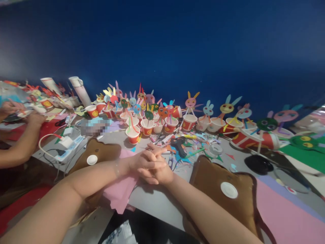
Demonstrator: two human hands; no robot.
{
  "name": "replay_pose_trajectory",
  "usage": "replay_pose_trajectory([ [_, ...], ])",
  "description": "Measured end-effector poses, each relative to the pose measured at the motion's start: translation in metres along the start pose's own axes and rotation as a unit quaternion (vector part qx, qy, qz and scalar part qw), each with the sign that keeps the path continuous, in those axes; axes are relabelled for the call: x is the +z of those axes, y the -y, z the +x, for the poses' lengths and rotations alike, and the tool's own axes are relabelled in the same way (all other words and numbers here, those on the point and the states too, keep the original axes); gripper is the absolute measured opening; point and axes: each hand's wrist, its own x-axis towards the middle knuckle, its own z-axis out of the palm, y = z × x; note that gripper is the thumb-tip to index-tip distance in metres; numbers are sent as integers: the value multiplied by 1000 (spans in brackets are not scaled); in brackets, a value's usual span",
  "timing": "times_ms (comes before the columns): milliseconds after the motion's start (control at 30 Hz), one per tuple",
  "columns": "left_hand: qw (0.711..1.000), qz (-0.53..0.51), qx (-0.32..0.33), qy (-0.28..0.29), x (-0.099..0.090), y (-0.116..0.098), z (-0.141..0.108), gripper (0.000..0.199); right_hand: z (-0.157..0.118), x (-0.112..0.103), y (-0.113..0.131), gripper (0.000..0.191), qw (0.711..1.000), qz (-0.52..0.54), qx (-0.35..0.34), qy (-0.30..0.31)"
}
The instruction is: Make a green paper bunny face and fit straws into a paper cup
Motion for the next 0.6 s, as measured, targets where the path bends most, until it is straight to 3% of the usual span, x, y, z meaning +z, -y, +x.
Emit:
replay_pose_trajectory([
  [33,996,6,18,86,-17,3,8,42,0,-5,6,14,997,30,65,-2],
  [67,994,7,24,106,-33,5,17,40,0,-9,11,12,990,64,125,-18],
  [133,991,7,33,126,-60,7,34,37,0,-15,18,13,948,100,275,-123],
  [233,991,4,40,128,-65,7,40,39,0,-17,22,22,907,105,358,-194],
  [267,997,-3,40,70,-58,6,36,41,0,-16,21,24,902,105,366,-201],
  [400,1000,-6,21,15,-5,1,4,52,-1,-15,19,25,877,107,403,-238],
  [433,999,-8,-4,-38,10,-1,-4,49,-1,-15,19,25,876,109,404,-241],
  [500,998,-9,-19,-54,34,-8,-18,40,0,-15,18,21,884,119,389,-231],
  [600,996,2,-47,-71,54,-16,-27,46,0,-14,17,15,911,146,335,-193],
])
